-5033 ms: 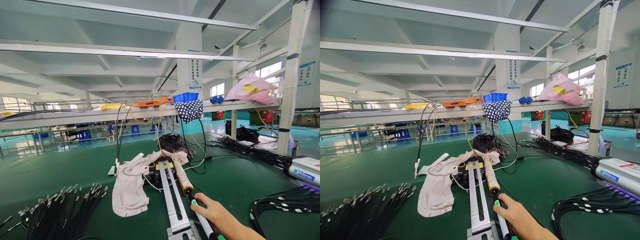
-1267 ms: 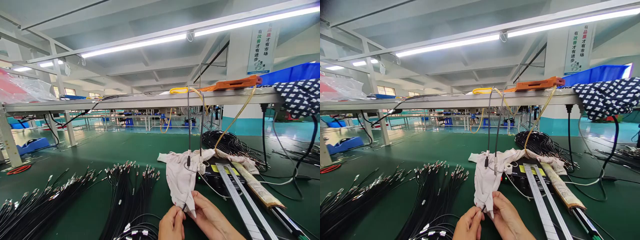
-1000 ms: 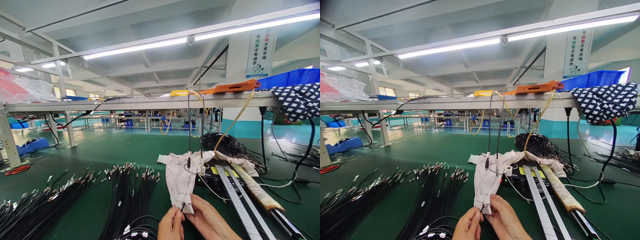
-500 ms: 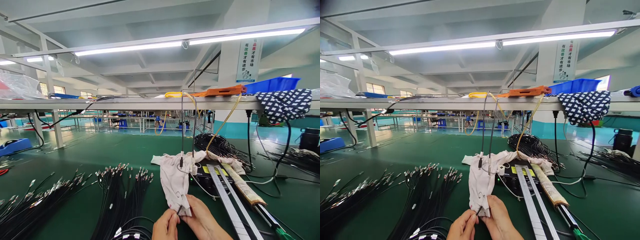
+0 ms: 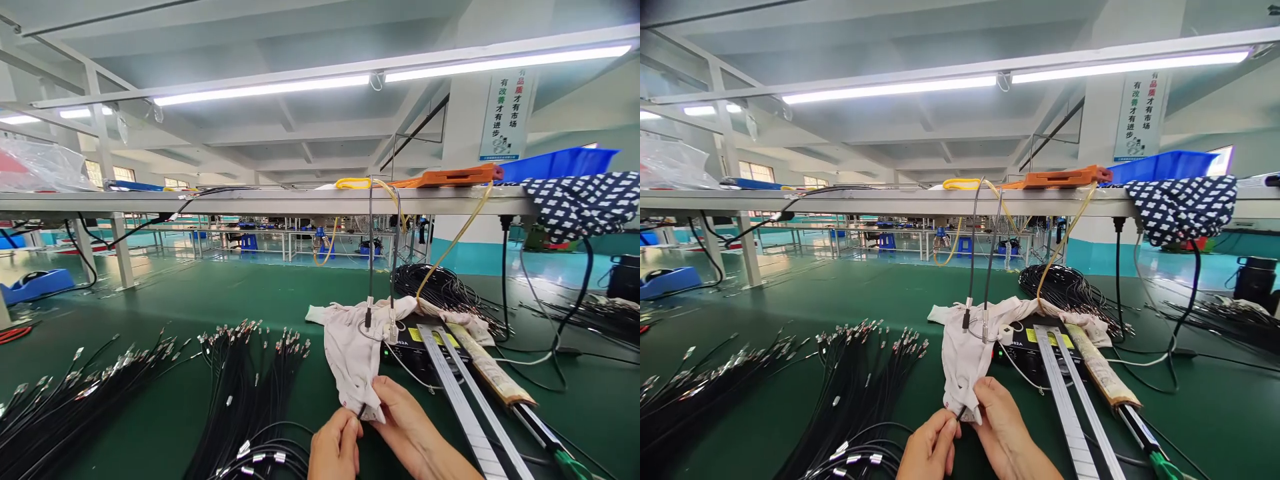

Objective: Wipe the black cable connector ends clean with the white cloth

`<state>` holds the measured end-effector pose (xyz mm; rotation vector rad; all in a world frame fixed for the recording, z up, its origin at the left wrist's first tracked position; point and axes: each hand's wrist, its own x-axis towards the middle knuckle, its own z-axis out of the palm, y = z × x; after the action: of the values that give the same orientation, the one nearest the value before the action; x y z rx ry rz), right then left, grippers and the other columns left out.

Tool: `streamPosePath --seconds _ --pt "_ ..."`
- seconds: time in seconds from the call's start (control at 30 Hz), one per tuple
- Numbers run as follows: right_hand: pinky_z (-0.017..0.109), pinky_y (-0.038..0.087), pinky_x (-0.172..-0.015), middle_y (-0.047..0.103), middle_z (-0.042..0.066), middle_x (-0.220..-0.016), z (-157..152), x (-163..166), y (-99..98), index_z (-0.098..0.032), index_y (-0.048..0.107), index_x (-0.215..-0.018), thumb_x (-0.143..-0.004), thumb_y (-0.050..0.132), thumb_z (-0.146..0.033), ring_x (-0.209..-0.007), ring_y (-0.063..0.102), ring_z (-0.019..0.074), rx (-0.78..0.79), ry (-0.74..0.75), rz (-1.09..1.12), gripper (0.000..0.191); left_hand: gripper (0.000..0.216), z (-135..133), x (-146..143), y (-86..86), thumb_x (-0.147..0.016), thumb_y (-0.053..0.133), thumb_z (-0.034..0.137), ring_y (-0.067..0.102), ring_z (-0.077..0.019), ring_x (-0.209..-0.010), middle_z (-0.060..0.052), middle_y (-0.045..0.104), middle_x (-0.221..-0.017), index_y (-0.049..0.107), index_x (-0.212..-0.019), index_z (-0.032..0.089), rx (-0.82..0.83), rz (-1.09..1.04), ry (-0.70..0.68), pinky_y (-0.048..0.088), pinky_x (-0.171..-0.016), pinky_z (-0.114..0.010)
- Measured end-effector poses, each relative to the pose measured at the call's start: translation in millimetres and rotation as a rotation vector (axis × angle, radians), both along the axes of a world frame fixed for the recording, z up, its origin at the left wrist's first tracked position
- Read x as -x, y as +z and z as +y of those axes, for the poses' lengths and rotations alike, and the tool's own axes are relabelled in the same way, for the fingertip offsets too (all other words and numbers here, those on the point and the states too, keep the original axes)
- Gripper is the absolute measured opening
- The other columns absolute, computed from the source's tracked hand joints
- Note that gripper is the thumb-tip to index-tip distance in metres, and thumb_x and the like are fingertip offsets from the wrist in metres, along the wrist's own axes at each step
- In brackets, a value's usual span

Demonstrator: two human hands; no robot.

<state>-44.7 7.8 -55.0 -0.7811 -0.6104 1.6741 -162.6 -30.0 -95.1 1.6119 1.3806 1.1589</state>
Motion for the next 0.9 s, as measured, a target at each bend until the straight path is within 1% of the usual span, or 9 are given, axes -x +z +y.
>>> streamPosePath --seconds 0.17,0.27,0.37,0.47,0.57,0.67,0.77,0.83,0.9 --pt "0.027 0.043 -0.05 0.062 -0.001 -0.049 2.1 2.1 -5.4 -0.017 0.059 -0.052 -0.041 0.084 -0.024 -0.05 0.054 0.0139 0.027 -0.043 -0.013 0.028 0.035 0.6 0.2 0.4 -0.086 0.032 0.051 0.034 -0.0121 -0.044 0.008 0.039 -0.043 0.047 -0.072 0.022 0.019 -0.052 -0.011 0.03 -0.054 -0.026" --pt "0.027 0.045 -0.054 0.064 0.001 -0.054 -0.5 -2.1 -0.8 -0.016 0.061 -0.055 -0.04 0.085 -0.025 -0.054 0.056 0.0146 0.023 -0.003 -0.015 0.03 0.036 3.6 2.2 -1.9 -0.087 0.029 0.052 0.031 -0.0116 -0.042 0.009 0.04 -0.042 0.046 -0.074 0.023 0.039 -0.095 -0.013 0.031 -0.055 -0.026" --pt "0.027 0.046 -0.057 0.066 0.002 -0.06 -4.6 -6.4 7.2 -0.015 0.063 -0.059 -0.042 0.086 -0.029 -0.059 0.056 0.0148 -0.012 0.053 -0.031 0.032 0.037 5.3 3.6 -3.5 -0.088 0.03 0.054 0.029 -0.0115 -0.04 0.009 0.041 -0.042 0.046 -0.075 0.024 0.048 -0.103 -0.007 0.029 -0.052 -0.025" --pt "0.023 0.042 -0.054 0.061 -0.001 -0.055 -7.6 -6.7 12.5 -0.016 0.06 -0.056 -0.043 0.085 -0.024 -0.054 0.049 0.0109 -0.066 0.062 -0.066 0.029 0.036 4.0 3.2 -2.8 -0.087 0.031 0.053 0.03 -0.0115 -0.04 0.009 0.041 -0.042 0.046 -0.073 0.023 0.043 -0.092 0.005 0.029 -0.052 -0.025" --pt "0.02 0.036 -0.048 0.051 -0.006 -0.047 -8.4 -3.4 12.6 -0.018 0.054 -0.051 -0.042 0.081 -0.021 -0.048 0.04 0.0074 -0.102 0.013 -0.113 0.029 0.036 0.7 1.8 -0.7 -0.087 0.032 0.051 0.034 -0.0121 -0.044 0.008 0.041 -0.043 0.046 -0.071 0.023 0.021 -0.065 0.018 0.03 -0.055 -0.026" --pt "0.021 0.036 -0.049 0.049 -0.007 -0.048 -7.0 1.0 7.3 -0.019 0.049 -0.052 -0.045 0.078 -0.027 -0.048 0.041 0.008 -0.11 -0.041 -0.173 0.03 0.037 -1.3 1.3 0.0 -0.087 0.032 0.051 0.037 -0.0127 -0.046 0.008 0.041 -0.043 0.048 -0.071 0.022 0.001 -0.044 0.027 0.03 -0.056 -0.026" --pt "0.022 0.036 -0.049 0.047 -0.008 -0.05 -0.9 3.0 -3.4 -0.02 0.047 -0.055 -0.057 0.075 -0.033 -0.048 0.043 0.0085 -0.104 -0.086 -0.276 0.031 0.042 0.1 4.0 -1.0 -0.086 0.039 0.06 0.035 -0.0116 -0.044 0.008 0.041 -0.043 0.05 -0.072 0.022 0.027 -0.136 -0.005 0.029 -0.053 -0.025" --pt "0.022 0.036 -0.048 0.044 -0.01 -0.05 6.5 -0.5 -11.9 -0.02 0.045 -0.058 -0.07 0.071 -0.031 -0.046 0.042 0.0082 -0.101 -0.119 -0.373 0.031 0.047 2.5 7.5 -1.2 -0.081 0.046 0.069 0.029 -0.0094 -0.041 0.009 0.042 -0.042 0.049 -0.073 0.022 0.082 -0.278 -0.063 0.025 -0.048 -0.024" --pt "0.022 0.033 -0.048 0.043 -0.011 -0.05 15.0 -10.3 -18.9 -0.02 0.045 -0.06 -0.077 0.066 -0.026 -0.044 0.041 0.0083 -0.098 -0.16 -0.484 0.028 0.054 4.7 11.0 0.3 -0.075 0.05 0.076 0.023 -0.0068 -0.037 0.01 0.043 -0.043 0.047 -0.075 0.023 0.129 -0.387 -0.117 0.019 -0.043 -0.022"
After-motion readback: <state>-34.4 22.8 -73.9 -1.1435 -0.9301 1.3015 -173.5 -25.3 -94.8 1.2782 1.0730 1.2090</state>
